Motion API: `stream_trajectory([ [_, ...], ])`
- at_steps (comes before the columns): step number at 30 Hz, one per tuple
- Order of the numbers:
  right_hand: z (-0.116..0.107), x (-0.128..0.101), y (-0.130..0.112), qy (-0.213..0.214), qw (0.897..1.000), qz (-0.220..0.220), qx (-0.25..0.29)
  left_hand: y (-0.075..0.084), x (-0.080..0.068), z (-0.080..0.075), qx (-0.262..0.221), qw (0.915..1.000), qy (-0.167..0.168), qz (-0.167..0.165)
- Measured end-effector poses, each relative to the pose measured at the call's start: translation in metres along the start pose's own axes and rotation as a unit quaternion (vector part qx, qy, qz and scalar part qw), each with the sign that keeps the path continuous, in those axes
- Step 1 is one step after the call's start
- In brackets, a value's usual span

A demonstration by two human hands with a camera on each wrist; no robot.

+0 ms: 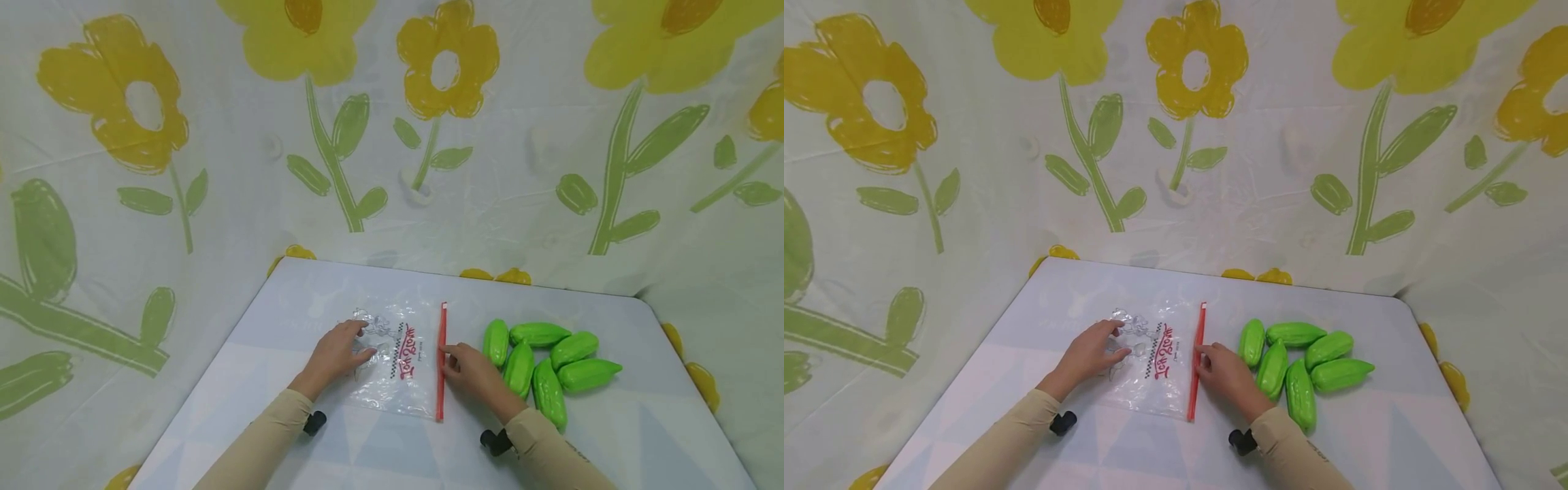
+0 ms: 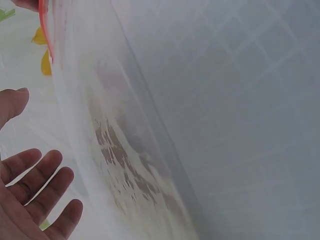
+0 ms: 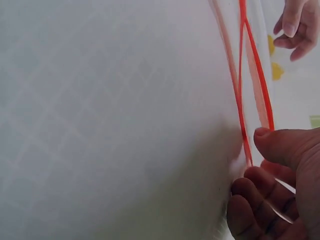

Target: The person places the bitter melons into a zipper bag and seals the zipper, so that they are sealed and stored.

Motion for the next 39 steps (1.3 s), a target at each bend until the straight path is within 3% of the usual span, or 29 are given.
stream_trajectory([
  [7, 0.000, -0.003, 0.005, 0.036, 0.999, 0.009, -0.025, 0.003, 0.001, 0.004, -0.003, 0.9999, 0.004, 0.011],
  [20, 0.005, -0.005, 0.015, -0.032, 0.998, 0.050, 0.004, 0.025, 0.005, 0.016, -0.012, 0.9993, -0.015, 0.031],
  [32, 0.002, -0.004, 0.019, -0.035, 0.999, 0.028, -0.012, 0.069, 0.009, 0.029, 0.008, 0.9950, -0.054, 0.084],
  [39, 0.002, -0.003, 0.021, -0.044, 0.998, 0.036, -0.013, 0.092, 0.017, 0.044, 0.011, 0.9946, -0.078, 0.068],
])
Point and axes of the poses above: each hand's wrist, its own x-axis towards the middle knuckle, its own z-axis out of the palm, y = z × x, the point moved 1 cm from there along x, towards the middle knuckle, and after that the axes turned 13 degrees about -z, right-handed, at the moved point
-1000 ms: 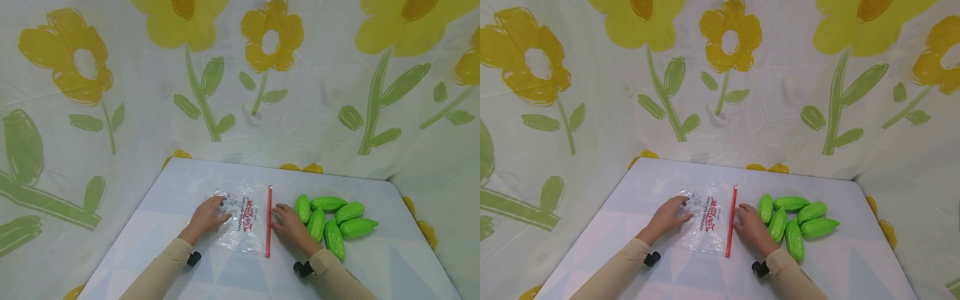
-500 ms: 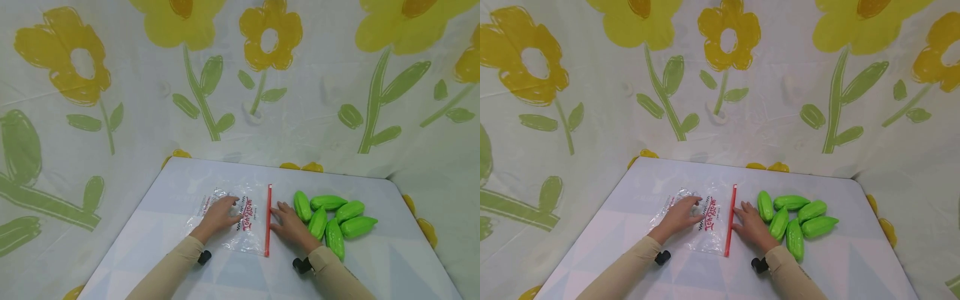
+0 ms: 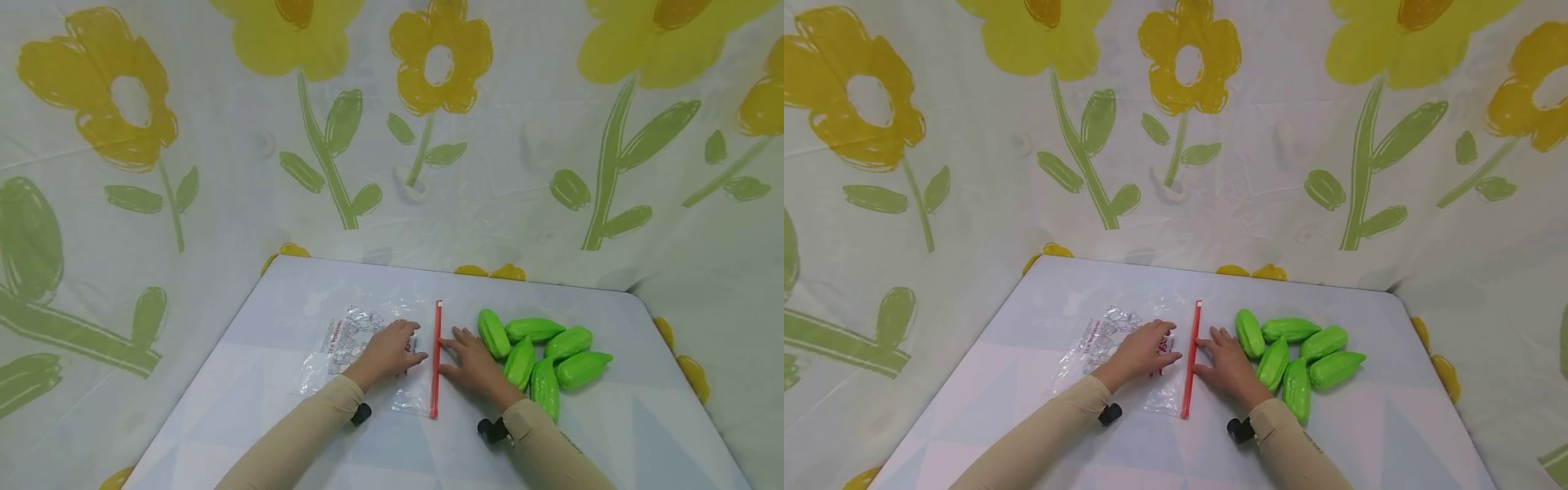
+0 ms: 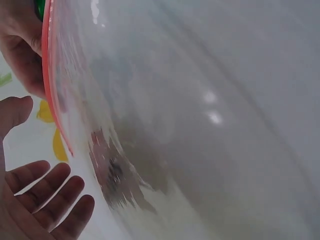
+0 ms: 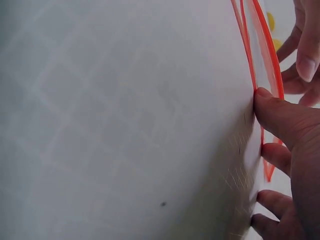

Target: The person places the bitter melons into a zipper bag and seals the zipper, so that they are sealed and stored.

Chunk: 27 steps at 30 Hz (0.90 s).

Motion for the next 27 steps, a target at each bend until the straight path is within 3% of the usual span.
stream_trajectory([
  [9, 0.001, 0.001, 0.001, -0.006, 1.000, 0.001, 0.001, 0.016, 0.009, 0.008, 0.017, 0.9997, 0.001, -0.018],
  [16, -0.003, 0.000, -0.001, 0.001, 1.000, -0.005, 0.007, 0.021, 0.013, 0.016, 0.029, 0.9986, 0.040, -0.015],
  [27, 0.002, -0.001, 0.001, 0.005, 1.000, -0.007, 0.008, 0.030, 0.016, 0.022, 0.026, 0.9964, 0.036, -0.073],
])
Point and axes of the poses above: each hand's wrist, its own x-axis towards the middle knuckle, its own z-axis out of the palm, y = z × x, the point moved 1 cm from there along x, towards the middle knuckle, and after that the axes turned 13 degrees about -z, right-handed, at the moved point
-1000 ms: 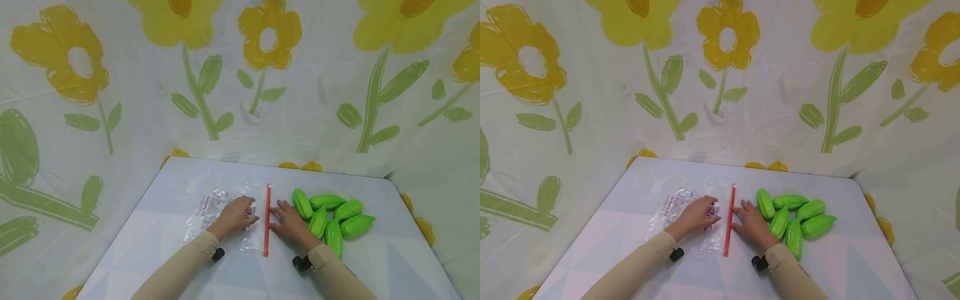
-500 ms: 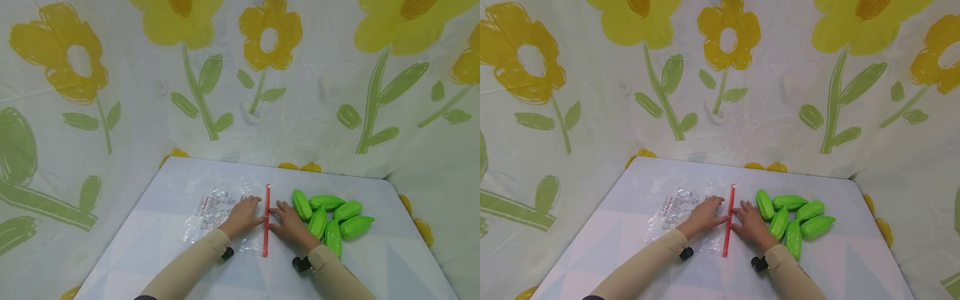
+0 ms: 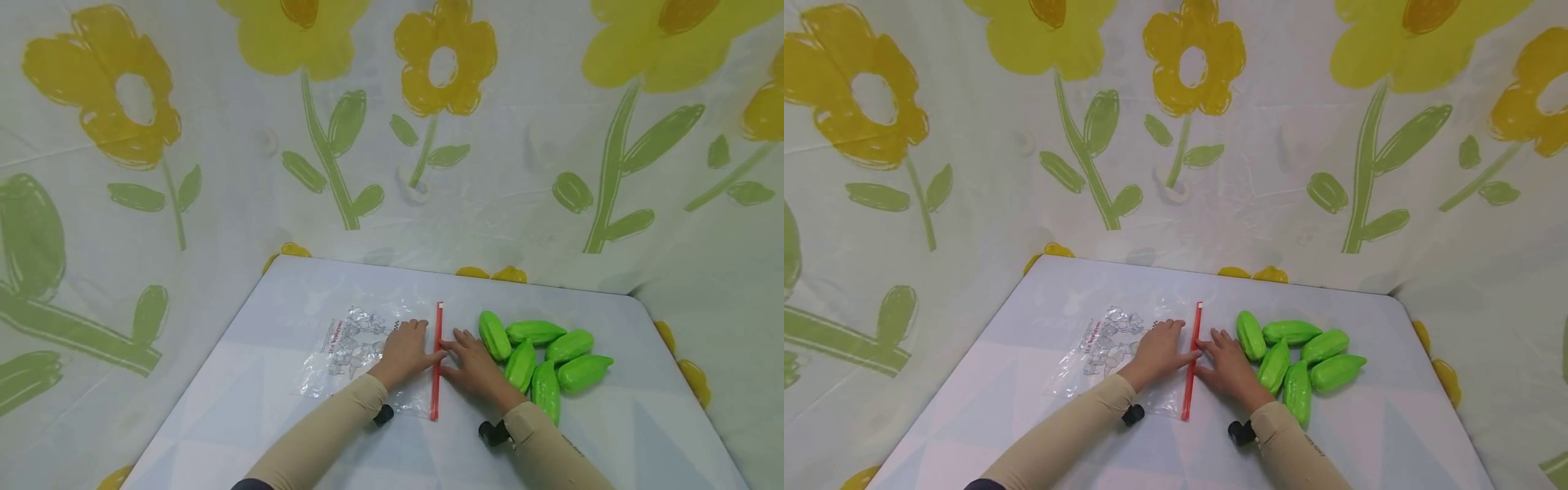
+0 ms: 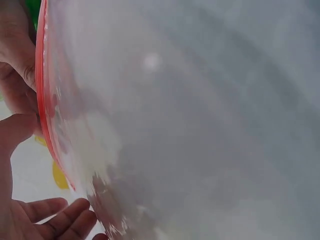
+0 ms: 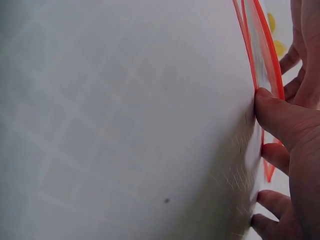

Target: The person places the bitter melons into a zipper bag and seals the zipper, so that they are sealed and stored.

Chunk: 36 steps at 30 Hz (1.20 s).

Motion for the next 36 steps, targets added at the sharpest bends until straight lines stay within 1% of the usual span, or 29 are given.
stream_trajectory([
  [5, 0.000, 0.001, -0.001, -0.002, 1.000, 0.001, -0.007, 0.002, -0.001, -0.001, 0.004, 1.0000, 0.001, -0.001],
  [8, -0.001, 0.002, -0.001, -0.007, 1.000, 0.003, -0.004, 0.001, -0.001, -0.002, 0.006, 0.9999, 0.000, 0.008],
  [11, -0.002, 0.001, -0.001, -0.008, 1.000, 0.003, -0.001, -0.001, -0.002, -0.003, 0.006, 0.9996, 0.000, 0.029],
  [16, -0.002, 0.001, 0.000, -0.003, 1.000, -0.011, -0.007, -0.005, -0.003, -0.006, 0.004, 0.9975, 0.003, 0.071],
  [20, -0.003, 0.001, 0.000, -0.006, 1.000, -0.013, -0.008, -0.006, -0.003, -0.005, 0.011, 0.9959, -0.003, 0.089],
  [25, -0.002, 0.001, -0.001, -0.008, 1.000, -0.012, -0.008, -0.008, -0.001, -0.002, 0.026, 0.9936, 0.003, 0.110],
  [29, -0.002, 0.001, -0.001, -0.008, 1.000, -0.008, -0.007, -0.010, 0.000, -0.002, 0.020, 0.9931, -0.003, 0.116],
  [32, -0.003, 0.000, -0.001, -0.008, 1.000, -0.009, -0.009, -0.010, 0.000, -0.004, 0.010, 0.9942, -0.002, 0.107],
  [36, -0.004, 0.001, -0.002, -0.010, 1.000, -0.008, -0.011, -0.007, -0.001, -0.008, -0.003, 0.9941, 0.026, 0.105],
])
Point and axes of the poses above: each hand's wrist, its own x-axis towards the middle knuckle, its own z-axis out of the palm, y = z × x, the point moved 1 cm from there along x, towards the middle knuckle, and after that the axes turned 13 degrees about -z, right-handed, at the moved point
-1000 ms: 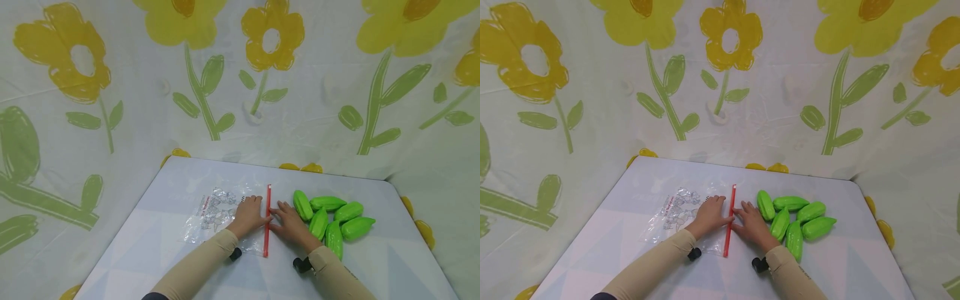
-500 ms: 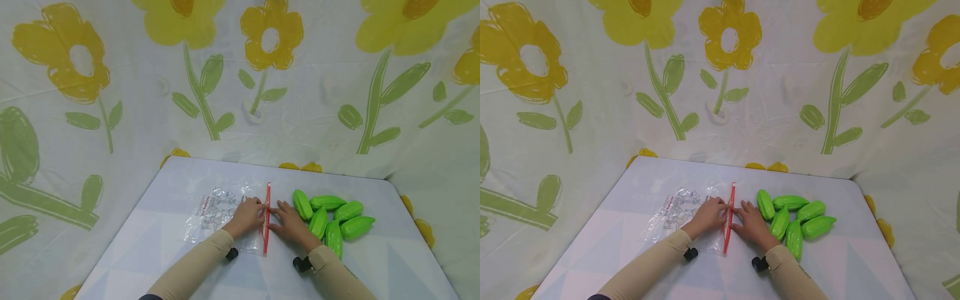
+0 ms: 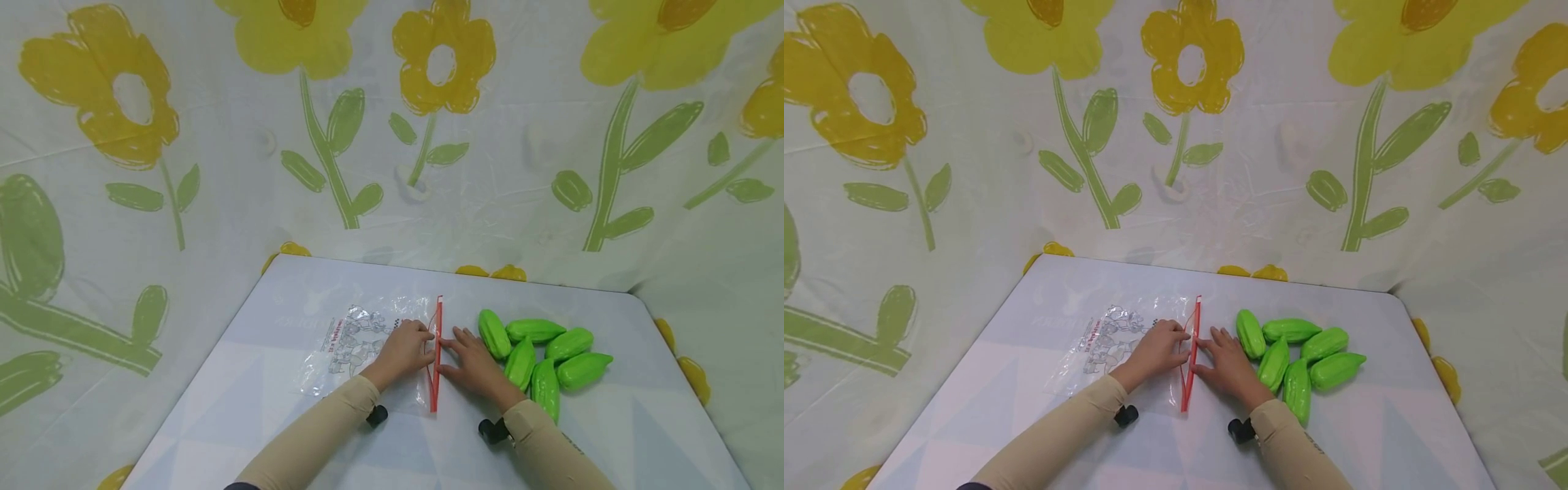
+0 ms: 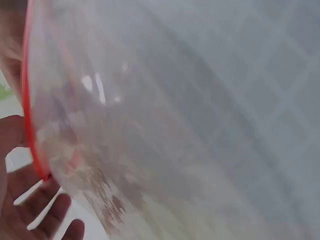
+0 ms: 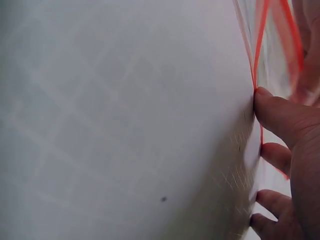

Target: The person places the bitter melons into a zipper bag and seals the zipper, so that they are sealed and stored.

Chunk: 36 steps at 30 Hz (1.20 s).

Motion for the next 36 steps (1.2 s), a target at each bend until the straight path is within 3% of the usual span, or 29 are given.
stream_trajectory([
  [7, -0.001, 0.002, -0.002, -0.006, 1.000, 0.016, -0.003, 0.010, -0.005, -0.025, 0.006, 0.9970, 0.077, 0.010],
  [14, -0.003, 0.002, -0.003, -0.011, 1.000, 0.022, 0.000, 0.012, -0.006, -0.059, -0.001, 0.9940, 0.110, 0.003],
  [17, -0.002, 0.002, -0.002, -0.014, 1.000, 0.025, 0.000, 0.010, -0.006, -0.066, -0.014, 0.9948, 0.101, 0.002],
  [20, -0.002, 0.002, -0.002, -0.017, 0.999, 0.026, -0.006, 0.008, -0.007, -0.066, -0.015, 0.9975, 0.068, 0.007],
  [24, -0.002, 0.002, -0.003, -0.015, 1.000, 0.018, -0.008, 0.006, -0.011, -0.059, 0.014, 0.9992, 0.017, 0.032],
  [28, -0.002, 0.001, -0.004, -0.010, 1.000, 0.012, 0.003, 0.005, -0.014, -0.053, 0.049, 0.9975, -0.010, 0.051],
  [33, -0.001, 0.000, -0.003, -0.010, 1.000, 0.012, 0.004, 0.001, -0.016, -0.048, 0.042, 0.9979, -0.034, 0.036],
  [36, -0.001, 0.001, -0.004, -0.007, 1.000, 0.011, 0.001, -0.002, -0.016, -0.049, 0.017, 0.9992, -0.027, 0.022],
])
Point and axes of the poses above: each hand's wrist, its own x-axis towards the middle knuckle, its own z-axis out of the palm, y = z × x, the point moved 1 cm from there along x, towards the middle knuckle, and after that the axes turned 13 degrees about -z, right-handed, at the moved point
